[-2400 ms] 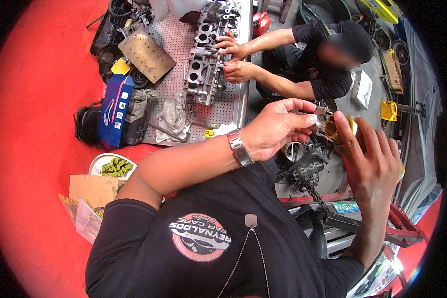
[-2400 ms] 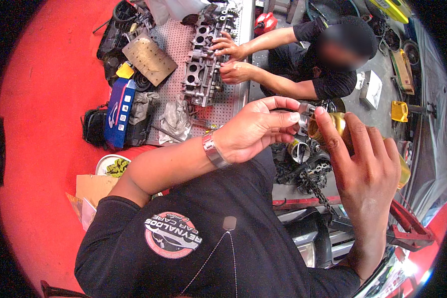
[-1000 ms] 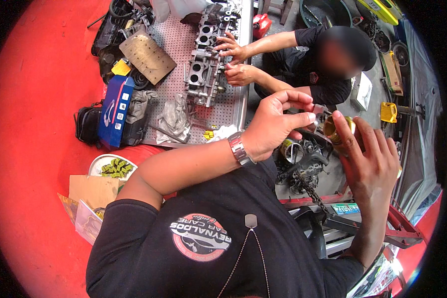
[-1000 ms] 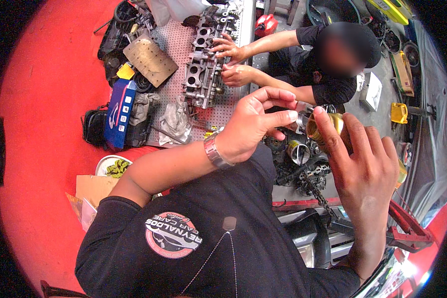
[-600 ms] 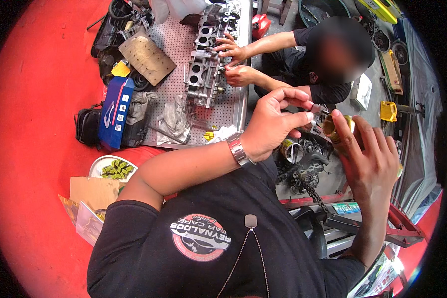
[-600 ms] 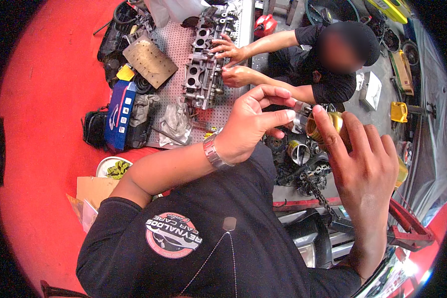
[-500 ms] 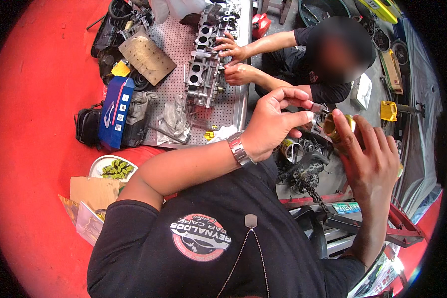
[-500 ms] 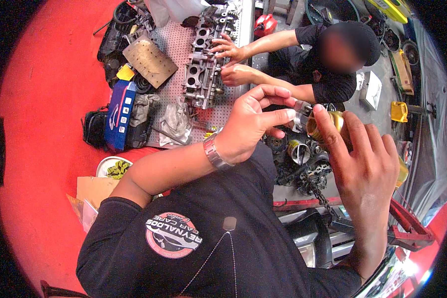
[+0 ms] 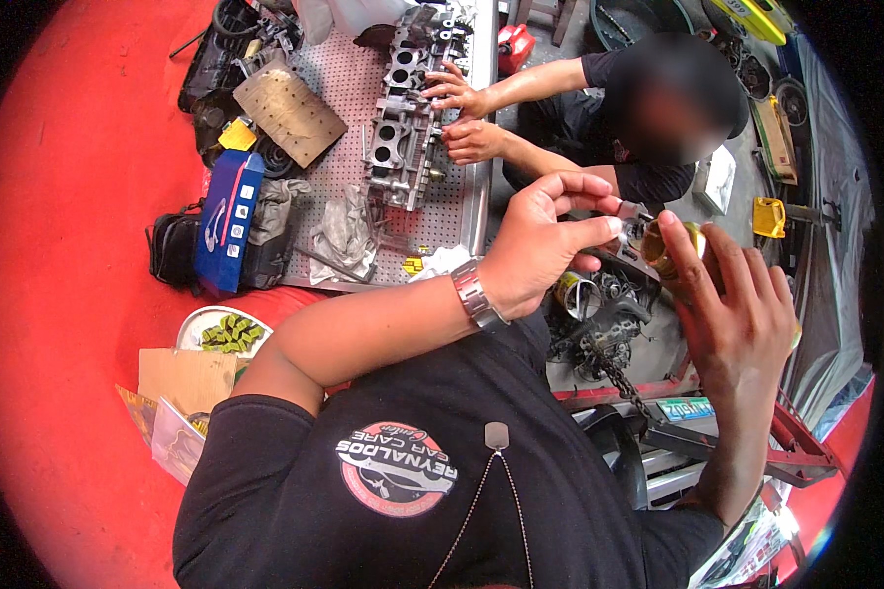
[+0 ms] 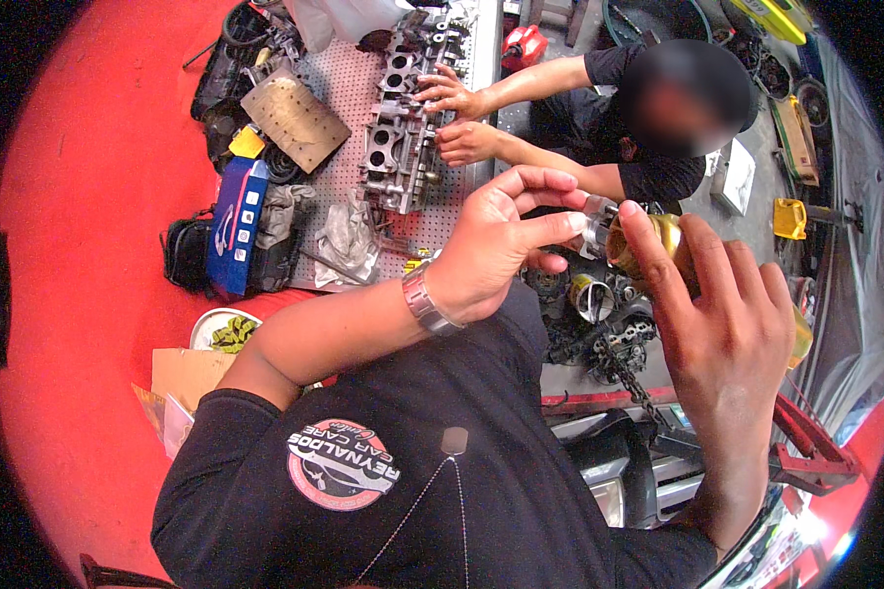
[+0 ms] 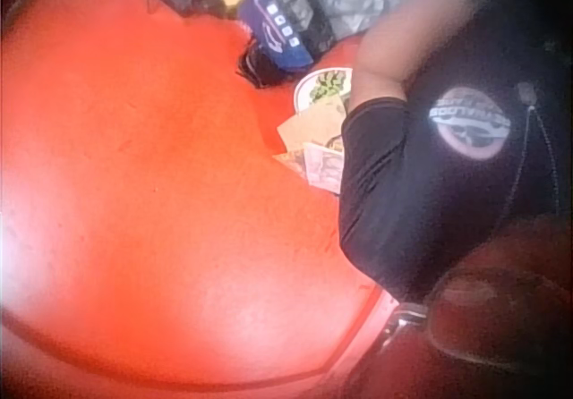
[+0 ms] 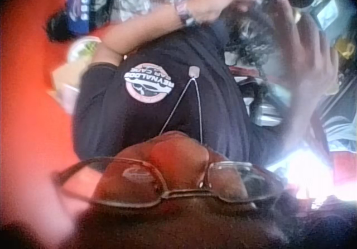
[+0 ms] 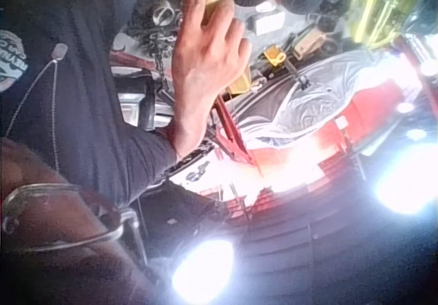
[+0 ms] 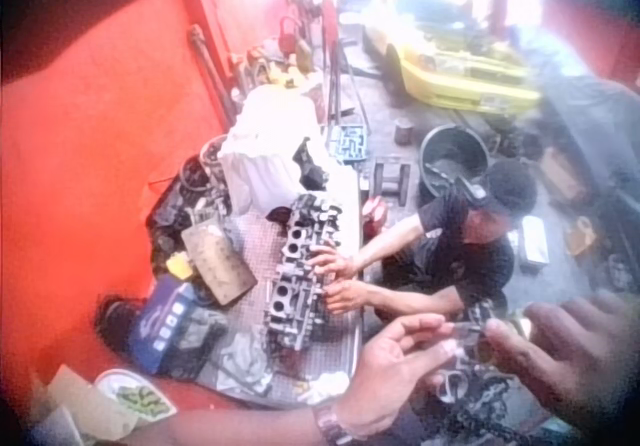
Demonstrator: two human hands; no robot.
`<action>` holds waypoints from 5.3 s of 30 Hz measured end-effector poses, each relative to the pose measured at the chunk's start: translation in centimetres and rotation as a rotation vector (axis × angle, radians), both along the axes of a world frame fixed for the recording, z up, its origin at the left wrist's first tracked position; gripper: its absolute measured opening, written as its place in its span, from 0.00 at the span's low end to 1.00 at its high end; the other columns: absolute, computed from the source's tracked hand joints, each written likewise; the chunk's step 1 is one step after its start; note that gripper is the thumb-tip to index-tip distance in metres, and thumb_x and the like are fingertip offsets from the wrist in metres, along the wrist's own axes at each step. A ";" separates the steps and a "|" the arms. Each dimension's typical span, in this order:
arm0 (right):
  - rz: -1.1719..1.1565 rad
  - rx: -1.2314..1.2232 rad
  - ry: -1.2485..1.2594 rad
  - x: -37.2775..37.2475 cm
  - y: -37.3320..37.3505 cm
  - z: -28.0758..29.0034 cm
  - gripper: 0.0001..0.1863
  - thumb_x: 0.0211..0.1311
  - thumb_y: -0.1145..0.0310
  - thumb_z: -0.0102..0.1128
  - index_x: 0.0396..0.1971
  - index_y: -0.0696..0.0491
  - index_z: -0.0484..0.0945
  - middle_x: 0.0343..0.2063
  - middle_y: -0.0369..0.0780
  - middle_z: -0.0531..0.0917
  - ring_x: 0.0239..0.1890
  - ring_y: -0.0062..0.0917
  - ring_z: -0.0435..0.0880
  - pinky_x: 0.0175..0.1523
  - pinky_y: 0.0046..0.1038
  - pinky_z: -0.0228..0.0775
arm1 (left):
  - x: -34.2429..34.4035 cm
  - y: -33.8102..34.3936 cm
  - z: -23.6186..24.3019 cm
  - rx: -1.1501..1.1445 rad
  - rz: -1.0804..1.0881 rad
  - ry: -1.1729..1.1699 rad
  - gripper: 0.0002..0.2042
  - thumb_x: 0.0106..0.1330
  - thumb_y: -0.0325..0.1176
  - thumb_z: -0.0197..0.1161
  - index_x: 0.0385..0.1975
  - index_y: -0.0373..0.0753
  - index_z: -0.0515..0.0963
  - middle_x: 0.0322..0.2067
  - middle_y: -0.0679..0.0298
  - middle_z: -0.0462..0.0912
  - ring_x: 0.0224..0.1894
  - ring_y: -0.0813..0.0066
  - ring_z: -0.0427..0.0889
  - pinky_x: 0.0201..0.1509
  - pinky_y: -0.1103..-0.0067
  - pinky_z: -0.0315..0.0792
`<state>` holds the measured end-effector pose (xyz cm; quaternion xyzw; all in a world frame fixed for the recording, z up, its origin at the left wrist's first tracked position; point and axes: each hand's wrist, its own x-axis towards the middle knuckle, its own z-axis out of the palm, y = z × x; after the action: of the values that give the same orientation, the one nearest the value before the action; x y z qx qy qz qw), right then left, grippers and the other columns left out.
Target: Inspecting and handling small engine components with a colleague in an auto shop.
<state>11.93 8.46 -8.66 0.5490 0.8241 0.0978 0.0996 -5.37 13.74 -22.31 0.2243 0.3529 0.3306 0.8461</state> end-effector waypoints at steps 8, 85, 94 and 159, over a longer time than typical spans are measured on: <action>0.075 0.053 -0.016 0.1 0.3 -0.1 0.30 0.54 0.69 0.58 0.61 0.39 0.74 0.41 0.36 0.79 0.35 0.24 0.77 0.36 0.27 0.64 | 0.1 -0.1 -0.1 0.017 0.001 -0.005 0.15 0.63 0.26 0.66 0.48 0.41 0.72 0.45 0.66 0.81 0.42 0.80 0.82 0.34 0.83 0.79; 0.043 0.040 -0.040 -0.3 0.7 0.4 0.32 0.52 0.67 0.61 0.62 0.38 0.73 0.39 0.35 0.78 0.34 0.24 0.77 0.36 0.28 0.65 | 0.6 -0.2 -0.6 -0.144 -0.053 -0.130 0.14 0.65 0.30 0.64 0.49 0.43 0.72 0.47 0.68 0.80 0.45 0.79 0.81 0.40 0.79 0.78; 0.052 0.041 -0.038 -0.3 0.5 0.4 0.32 0.53 0.68 0.60 0.62 0.39 0.73 0.39 0.36 0.79 0.35 0.24 0.77 0.37 0.28 0.65 | 0.6 -0.4 -0.5 -0.157 -0.067 -0.133 0.14 0.66 0.30 0.64 0.49 0.43 0.71 0.48 0.68 0.80 0.45 0.80 0.80 0.41 0.78 0.77; -0.286 0.251 0.861 3.4 -6.4 -8.4 0.40 0.39 0.72 0.77 0.58 0.58 0.73 0.46 0.47 0.82 0.46 0.36 0.83 0.52 0.32 0.74 | 1.4 -2.3 -1.4 -0.235 -0.150 -0.016 0.12 0.66 0.31 0.63 0.47 0.44 0.72 0.43 0.69 0.81 0.40 0.76 0.83 0.37 0.80 0.78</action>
<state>15.31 2.06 -17.06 0.6554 0.6884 -0.0547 -0.3058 -3.95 11.45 -23.70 0.1467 0.3649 0.2246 0.8916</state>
